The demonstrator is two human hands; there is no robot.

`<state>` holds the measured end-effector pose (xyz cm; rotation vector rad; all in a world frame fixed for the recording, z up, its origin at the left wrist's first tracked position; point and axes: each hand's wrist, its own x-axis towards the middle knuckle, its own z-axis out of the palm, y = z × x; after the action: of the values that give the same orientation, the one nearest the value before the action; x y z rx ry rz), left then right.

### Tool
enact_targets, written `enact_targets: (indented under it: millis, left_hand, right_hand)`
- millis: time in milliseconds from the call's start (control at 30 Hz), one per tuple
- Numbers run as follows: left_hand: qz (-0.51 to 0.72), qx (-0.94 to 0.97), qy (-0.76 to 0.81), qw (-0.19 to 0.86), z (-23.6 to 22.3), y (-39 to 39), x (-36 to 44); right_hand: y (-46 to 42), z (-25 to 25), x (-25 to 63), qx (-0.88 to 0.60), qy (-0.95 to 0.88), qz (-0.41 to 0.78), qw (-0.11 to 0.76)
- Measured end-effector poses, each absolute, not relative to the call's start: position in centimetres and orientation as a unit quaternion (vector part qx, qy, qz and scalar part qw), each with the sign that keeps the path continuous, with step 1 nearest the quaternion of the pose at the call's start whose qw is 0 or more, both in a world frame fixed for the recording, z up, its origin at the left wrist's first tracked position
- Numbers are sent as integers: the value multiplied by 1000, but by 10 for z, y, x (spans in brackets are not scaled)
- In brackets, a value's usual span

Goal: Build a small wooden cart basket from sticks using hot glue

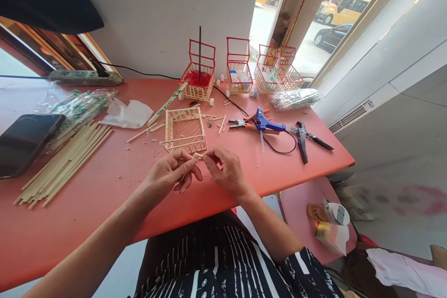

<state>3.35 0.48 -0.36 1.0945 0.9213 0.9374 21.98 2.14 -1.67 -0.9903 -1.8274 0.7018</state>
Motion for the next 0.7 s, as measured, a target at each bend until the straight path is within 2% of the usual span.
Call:
enact_targets:
  millis: [700]
  left_hand:
    - [414, 495, 404, 648, -9, 9, 33]
  right_hand:
    - [22, -16, 220, -424, -730, 303, 442]
